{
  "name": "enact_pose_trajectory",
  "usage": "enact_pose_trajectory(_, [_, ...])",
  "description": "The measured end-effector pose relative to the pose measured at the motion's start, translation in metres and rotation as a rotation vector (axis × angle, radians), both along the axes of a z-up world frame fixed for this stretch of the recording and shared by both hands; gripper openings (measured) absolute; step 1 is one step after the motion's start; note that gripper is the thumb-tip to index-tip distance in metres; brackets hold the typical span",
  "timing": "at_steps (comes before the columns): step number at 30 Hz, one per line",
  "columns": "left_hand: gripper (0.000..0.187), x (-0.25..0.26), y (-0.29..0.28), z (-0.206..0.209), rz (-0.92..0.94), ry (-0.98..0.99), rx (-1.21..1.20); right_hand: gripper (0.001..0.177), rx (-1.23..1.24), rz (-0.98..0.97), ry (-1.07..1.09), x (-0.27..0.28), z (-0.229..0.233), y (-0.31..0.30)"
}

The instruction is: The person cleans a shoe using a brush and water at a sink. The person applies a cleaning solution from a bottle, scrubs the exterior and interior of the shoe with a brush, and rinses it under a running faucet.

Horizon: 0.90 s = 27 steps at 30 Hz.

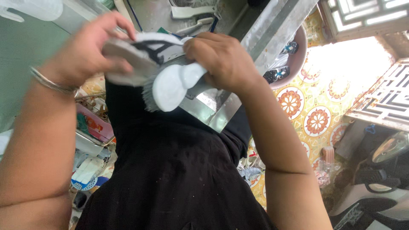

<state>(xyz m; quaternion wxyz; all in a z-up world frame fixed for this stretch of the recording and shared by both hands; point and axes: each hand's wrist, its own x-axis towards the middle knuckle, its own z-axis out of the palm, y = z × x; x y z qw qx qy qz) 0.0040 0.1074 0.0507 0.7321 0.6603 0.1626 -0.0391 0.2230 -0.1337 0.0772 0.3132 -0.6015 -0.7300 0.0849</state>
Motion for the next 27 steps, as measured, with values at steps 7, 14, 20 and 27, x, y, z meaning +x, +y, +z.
enact_pose_trajectory(7, [0.075, -0.035, -0.05, 0.004, 0.216, 0.038, 0.493, 0.038, -0.01, -0.335, 0.183, 0.015, -0.046, 0.026])
enact_pose_trajectory(14, [0.072, -0.066, -0.06, 0.013, 0.386, 0.15, 0.456, 0.049, -0.552, -0.682, 0.085, 0.041, -0.111, 0.01])
enact_pose_trajectory(20, [0.065, -0.057, -0.05, 0.01, 0.352, 0.13, 0.637, 0.028, -1.18, -0.372, -0.437, 0.017, -0.205, 0.04])
enact_pose_trajectory(27, [0.07, -0.055, -0.03, 0.011, 0.216, 0.107, 0.954, 0.028, -1.119, -0.266, -0.314, 0.014, -0.314, 0.068])
